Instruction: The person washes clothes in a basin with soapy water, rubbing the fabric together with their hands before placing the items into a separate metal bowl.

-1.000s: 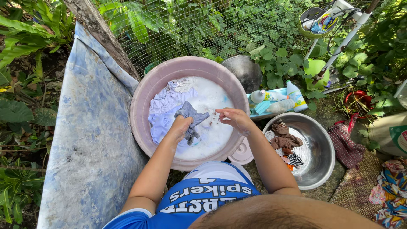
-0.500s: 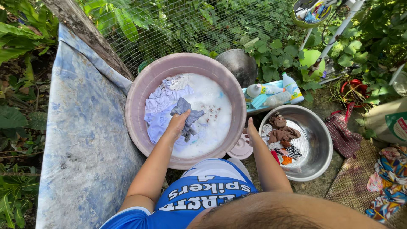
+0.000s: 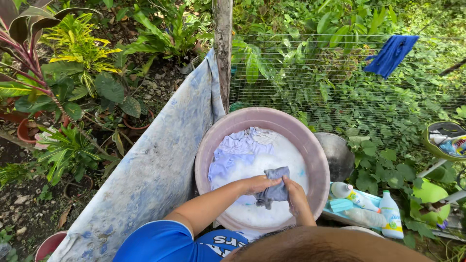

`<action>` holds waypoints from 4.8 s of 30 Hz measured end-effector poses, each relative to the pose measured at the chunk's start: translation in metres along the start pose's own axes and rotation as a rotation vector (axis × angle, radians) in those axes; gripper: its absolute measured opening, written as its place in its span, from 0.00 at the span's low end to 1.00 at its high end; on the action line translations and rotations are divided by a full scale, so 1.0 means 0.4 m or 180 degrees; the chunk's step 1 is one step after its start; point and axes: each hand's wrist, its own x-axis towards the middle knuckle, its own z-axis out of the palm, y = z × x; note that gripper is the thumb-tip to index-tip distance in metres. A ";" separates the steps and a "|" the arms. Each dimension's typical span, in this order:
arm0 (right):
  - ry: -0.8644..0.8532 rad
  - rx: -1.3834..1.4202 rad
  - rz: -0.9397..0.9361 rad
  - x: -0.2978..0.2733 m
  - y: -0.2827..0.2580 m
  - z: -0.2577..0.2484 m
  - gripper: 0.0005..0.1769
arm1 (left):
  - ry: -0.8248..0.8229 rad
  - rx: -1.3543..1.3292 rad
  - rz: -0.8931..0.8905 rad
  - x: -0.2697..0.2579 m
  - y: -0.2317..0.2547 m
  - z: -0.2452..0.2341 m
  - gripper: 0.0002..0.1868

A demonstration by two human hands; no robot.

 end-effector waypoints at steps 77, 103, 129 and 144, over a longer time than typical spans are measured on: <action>0.1043 -0.1248 -0.1862 0.346 0.096 0.166 0.32 | 0.3104 -0.1845 0.0178 0.299 -0.291 -0.095 0.16; 0.0983 -0.2430 -0.1749 0.213 0.102 -0.164 0.32 | 0.1148 -0.1288 -0.0882 0.065 -0.406 -0.216 0.35; 0.0869 -0.1519 -0.2577 0.244 0.098 0.169 0.32 | 0.2145 -0.2614 -0.0167 0.267 -0.369 -0.023 0.19; 0.0858 -0.0618 -0.1036 0.229 0.178 -0.109 0.25 | 0.1243 -0.2092 0.0144 -0.051 -0.144 -0.052 0.22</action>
